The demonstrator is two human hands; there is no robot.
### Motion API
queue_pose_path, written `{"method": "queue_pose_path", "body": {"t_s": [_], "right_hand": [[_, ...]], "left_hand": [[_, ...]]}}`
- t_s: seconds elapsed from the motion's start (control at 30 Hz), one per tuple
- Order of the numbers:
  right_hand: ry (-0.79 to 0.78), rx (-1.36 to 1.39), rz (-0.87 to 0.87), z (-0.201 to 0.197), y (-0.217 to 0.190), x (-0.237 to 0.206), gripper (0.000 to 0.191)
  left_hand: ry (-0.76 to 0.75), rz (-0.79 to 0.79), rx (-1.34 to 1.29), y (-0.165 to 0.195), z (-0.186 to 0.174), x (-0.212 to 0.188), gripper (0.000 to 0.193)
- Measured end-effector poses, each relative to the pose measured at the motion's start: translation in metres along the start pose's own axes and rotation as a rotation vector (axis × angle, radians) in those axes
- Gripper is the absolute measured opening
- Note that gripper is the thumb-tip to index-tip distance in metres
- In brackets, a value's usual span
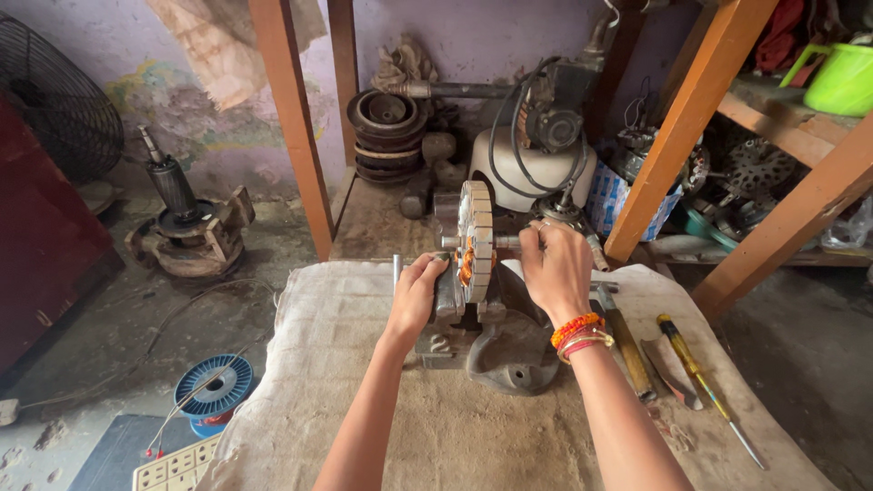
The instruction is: The person works at a bench where a circular motor component is clamped in a vise. They pick up small pieces one at a time and press them into slots around the rim of the disc, working their way around the component by hand.
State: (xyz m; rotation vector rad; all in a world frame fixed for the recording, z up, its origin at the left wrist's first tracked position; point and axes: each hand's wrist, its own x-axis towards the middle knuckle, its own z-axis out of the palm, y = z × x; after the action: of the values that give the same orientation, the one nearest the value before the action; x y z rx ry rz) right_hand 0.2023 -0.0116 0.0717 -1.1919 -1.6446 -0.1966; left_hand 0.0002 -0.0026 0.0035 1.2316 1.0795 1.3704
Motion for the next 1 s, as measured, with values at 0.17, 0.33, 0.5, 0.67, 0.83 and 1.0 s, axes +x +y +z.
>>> {"method": "queue_pose_path", "body": {"t_s": [0.17,0.33,0.5,0.67,0.83,1.0], "right_hand": [[0.019,0.009,-0.013,0.000,0.000,-0.001,0.031],[0.041,0.012,-0.039,0.002,0.000,0.000,0.030],[-0.005,-0.022,0.027,0.002,0.003,0.000,0.032],[0.044,-0.014,-0.123,-0.003,0.004,0.003,0.028],[0.009,-0.013,-0.024,-0.004,0.005,0.003,0.029],[-0.010,-0.056,-0.050,-0.003,0.018,0.002,0.028]], "left_hand": [[0.020,0.030,0.029,-0.003,0.000,0.001,0.030],[0.011,0.046,-0.009,-0.004,-0.001,0.002,0.030],[0.015,0.070,-0.003,-0.007,-0.001,0.003,0.031],[0.112,0.134,0.059,-0.007,0.006,0.009,0.033],[0.179,0.130,0.101,-0.007,0.012,0.013,0.035],[0.269,0.047,0.061,-0.001,0.022,0.014,0.036]]}}
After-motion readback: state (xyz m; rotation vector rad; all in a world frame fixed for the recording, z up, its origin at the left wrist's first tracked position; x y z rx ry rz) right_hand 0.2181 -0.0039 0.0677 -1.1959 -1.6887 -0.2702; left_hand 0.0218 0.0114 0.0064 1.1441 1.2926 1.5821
